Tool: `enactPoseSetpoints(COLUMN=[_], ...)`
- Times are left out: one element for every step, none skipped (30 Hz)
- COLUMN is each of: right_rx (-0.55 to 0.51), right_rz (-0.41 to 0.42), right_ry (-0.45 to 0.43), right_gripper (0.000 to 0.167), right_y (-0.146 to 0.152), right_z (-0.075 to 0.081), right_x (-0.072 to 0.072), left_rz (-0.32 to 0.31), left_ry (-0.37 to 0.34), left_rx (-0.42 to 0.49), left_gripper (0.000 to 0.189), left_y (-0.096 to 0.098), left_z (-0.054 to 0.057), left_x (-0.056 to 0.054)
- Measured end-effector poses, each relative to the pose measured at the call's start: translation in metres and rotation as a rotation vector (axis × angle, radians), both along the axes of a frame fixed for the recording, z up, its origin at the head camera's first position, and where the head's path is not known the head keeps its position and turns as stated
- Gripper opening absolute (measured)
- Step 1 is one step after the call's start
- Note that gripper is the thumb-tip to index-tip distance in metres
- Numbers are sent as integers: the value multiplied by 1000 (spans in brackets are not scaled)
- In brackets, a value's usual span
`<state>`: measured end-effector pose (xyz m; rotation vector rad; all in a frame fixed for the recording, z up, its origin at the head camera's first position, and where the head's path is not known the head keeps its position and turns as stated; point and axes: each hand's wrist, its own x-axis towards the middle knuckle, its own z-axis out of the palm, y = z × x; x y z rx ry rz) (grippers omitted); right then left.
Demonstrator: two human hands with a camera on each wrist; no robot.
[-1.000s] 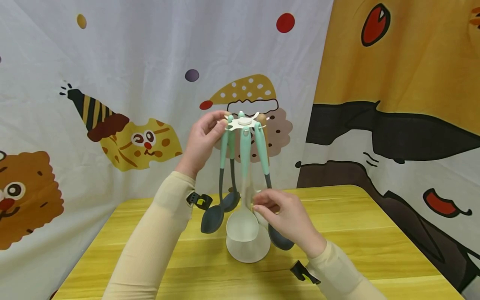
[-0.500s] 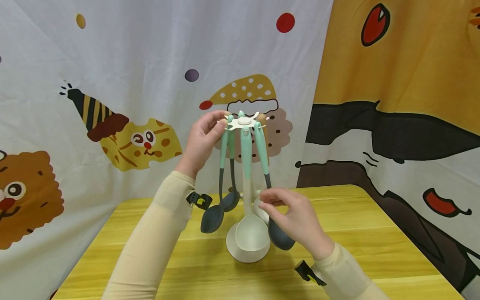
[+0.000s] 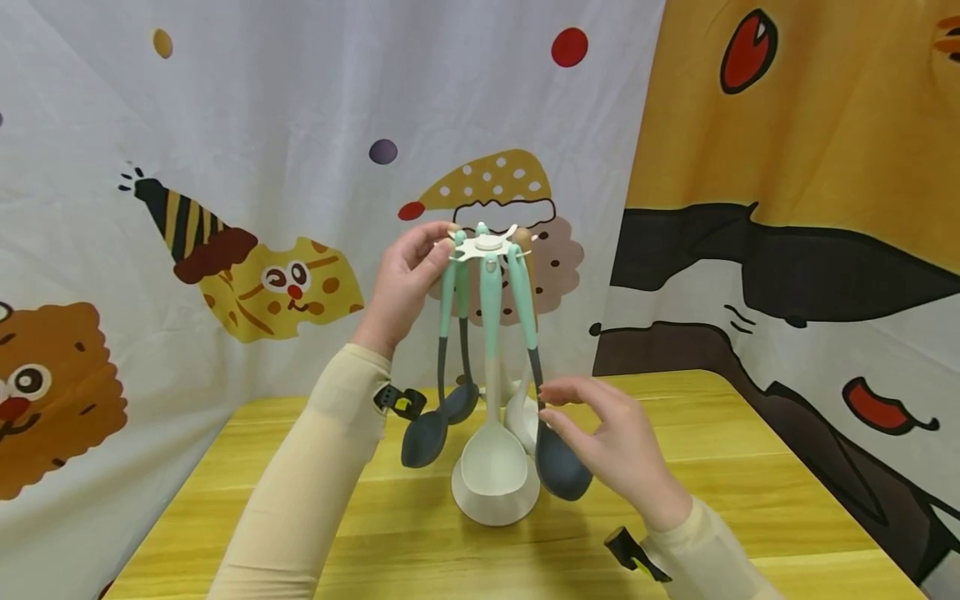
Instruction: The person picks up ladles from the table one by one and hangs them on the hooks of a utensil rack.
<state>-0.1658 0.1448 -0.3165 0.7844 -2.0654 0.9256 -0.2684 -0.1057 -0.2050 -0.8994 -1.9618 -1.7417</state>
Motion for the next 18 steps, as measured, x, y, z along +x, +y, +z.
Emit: enactPoseSetpoints(right_rx=[2, 3, 3, 2, 0, -2, -3, -3, -3, -2, -2, -1, -2, -2, -3, -4, -4, -4], right_rz=[-5, -10, -13, -14, -15, -16, -16, -18, -20, -23, -24, -27, -28, -31, -32, -33, -36, -39], right_ry=[-2, -5, -5, -6, -6, -5, -5, -6, -8, -10, -13, -15, -15, -17, -17, -17, -19, -19], right_gripper=[31, 31, 31, 31, 32, 32, 32, 32, 32, 32, 32, 32, 32, 32, 32, 32, 32, 32], right_y=[1, 2, 4, 5, 6, 7, 8, 9, 10, 10, 11, 12, 13, 14, 15, 16, 17, 18], right_z=[0, 0, 0, 0, 0, 0, 0, 0, 0, 0, 0, 0, 0, 0, 0, 0, 0, 0], right_x=[1, 1, 1, 1, 2, 2, 2, 2, 2, 2, 2, 2, 2, 2, 2, 2, 2, 2], left_rz=[-1, 0, 2, 3, 7, 10, 13, 16, 14, 12, 14, 12, 8, 7, 5, 4, 7, 5], left_ry=[-1, -1, -1, -1, -1, -2, -4, -7, -9, -14, -18, -22, -26, -26, -26, -25, -22, -19], left_rx=[4, 7, 8, 8, 5, 2, -1, -5, -7, -8, -13, -16, -17, -22, -27, -32, -41, -45], left_gripper=[35, 35, 35, 36, 36, 36, 36, 36, 37, 37, 38, 40, 41, 44, 46, 48, 49, 51], left_y=[0, 0, 0, 0, 0, 0, 0, 0, 0, 0, -1, -1, -2, -2, -2, -3, -3, -4], left_z=[0, 0, 0, 0, 0, 0, -1, -1, -1, -1, -2, -3, -3, -4, -5, -6, -8, -9], left_x=[0, 0, 0, 0, 1, 1, 0, 0, 1, 1, 0, 0, 1, 1, 2, 2, 3, 3])
